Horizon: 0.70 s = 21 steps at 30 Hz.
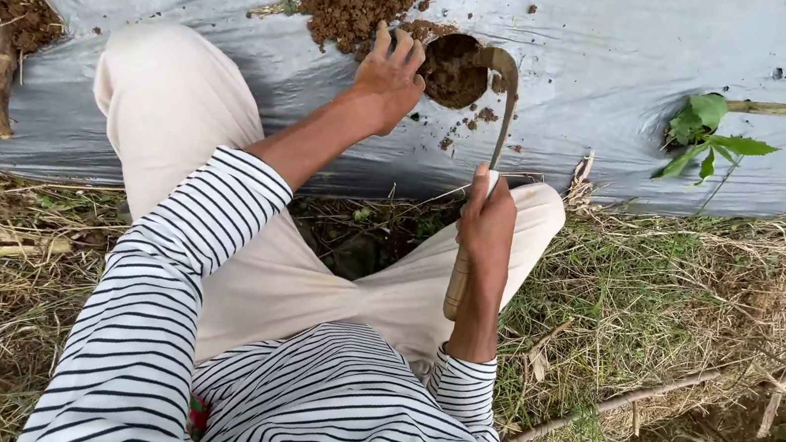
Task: The person uses a curved sickle to loosen soil inside a hole in a plastic mulch sheet. They then pick up cassava cuttings and place them into the prepared hole, covering them with soil using their hands. The person repeats this process for another hole, using the sickle to clear debris and pack the soil around the planted cuttings.
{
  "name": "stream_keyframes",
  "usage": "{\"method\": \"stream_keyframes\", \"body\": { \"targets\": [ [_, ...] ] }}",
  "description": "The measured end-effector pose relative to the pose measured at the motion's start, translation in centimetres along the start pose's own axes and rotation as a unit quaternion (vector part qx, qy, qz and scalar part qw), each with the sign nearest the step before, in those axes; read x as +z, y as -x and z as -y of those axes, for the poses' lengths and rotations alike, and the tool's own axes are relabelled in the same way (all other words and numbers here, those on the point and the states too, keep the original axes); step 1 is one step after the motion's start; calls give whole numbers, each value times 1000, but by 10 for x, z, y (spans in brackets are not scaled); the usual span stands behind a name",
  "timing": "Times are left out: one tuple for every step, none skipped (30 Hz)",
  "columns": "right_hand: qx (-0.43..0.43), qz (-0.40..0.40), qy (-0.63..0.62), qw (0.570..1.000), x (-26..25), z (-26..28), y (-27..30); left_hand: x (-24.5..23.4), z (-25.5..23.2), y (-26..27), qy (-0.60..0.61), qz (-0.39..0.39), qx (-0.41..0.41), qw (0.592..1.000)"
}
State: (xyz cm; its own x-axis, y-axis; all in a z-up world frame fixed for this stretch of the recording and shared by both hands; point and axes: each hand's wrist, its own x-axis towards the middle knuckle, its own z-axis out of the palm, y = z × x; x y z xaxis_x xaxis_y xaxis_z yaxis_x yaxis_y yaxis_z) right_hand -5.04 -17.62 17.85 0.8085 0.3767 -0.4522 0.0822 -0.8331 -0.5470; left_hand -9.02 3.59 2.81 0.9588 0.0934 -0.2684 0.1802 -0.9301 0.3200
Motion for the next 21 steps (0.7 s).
{"method": "stream_keyframes", "body": {
  "targets": [
    [0,2,3,1000,11,-7,-17,0,0,-1,3,0,-2,1000],
    [-22,10,17,1000,21,-14,-33,-1,-3,-4,-17,28,-7,999],
    [-43,19,30,998,29,-22,-48,-3,-6,-7,-37,55,-13,998],
    [-44,13,29,999,22,-21,-41,-1,-7,-6,-39,51,-9,998],
    [-34,34,18,999,15,-20,-33,0,-8,-4,-33,61,-12,998],
    [-23,62,11,998,8,-16,-26,2,-7,-1,-21,74,-20,997],
    [-23,63,14,998,6,-12,-19,0,-4,-3,-19,73,-21,997],
    [-11,40,3,999,1,-10,-10,0,-4,-4,-19,60,-20,998],
    [0,17,-7,1000,-4,-9,0,1,-5,-5,-19,48,-18,999],
    [0,15,-6,1000,11,-17,-16,2,-6,-5,-18,47,-17,999],
    [-6,25,-25,999,23,-25,-32,3,-7,-5,-35,47,-15,998],
    [-11,32,-47,998,37,-34,-48,4,-7,-6,-55,48,-10,997],
    [-9,29,-49,998,29,-30,-38,4,-11,-3,-57,48,-6,997],
    [-20,33,-29,999,23,-22,-33,1,-9,-3,-45,58,-12,997],
    [-32,38,-9,999,18,-15,-29,0,-5,-2,-33,68,-18,997],
    [-27,41,-6,999,11,-7,-14,-1,-5,-1,-28,71,-17,997],
    [14,21,-16,1000,3,0,0,-2,-6,0,-35,71,-12,997],
    [51,-2,-27,998,-5,9,12,-4,-6,-2,-44,65,-6,997],
    [52,-3,-25,998,6,2,0,1,-7,-3,-41,65,-4,997],
    [72,26,-44,996,17,-5,-12,4,-7,-6,-47,63,-9,997],
    [92,56,-64,992,28,-11,-24,7,-7,-8,-53,62,-13,997]
  ]
}}
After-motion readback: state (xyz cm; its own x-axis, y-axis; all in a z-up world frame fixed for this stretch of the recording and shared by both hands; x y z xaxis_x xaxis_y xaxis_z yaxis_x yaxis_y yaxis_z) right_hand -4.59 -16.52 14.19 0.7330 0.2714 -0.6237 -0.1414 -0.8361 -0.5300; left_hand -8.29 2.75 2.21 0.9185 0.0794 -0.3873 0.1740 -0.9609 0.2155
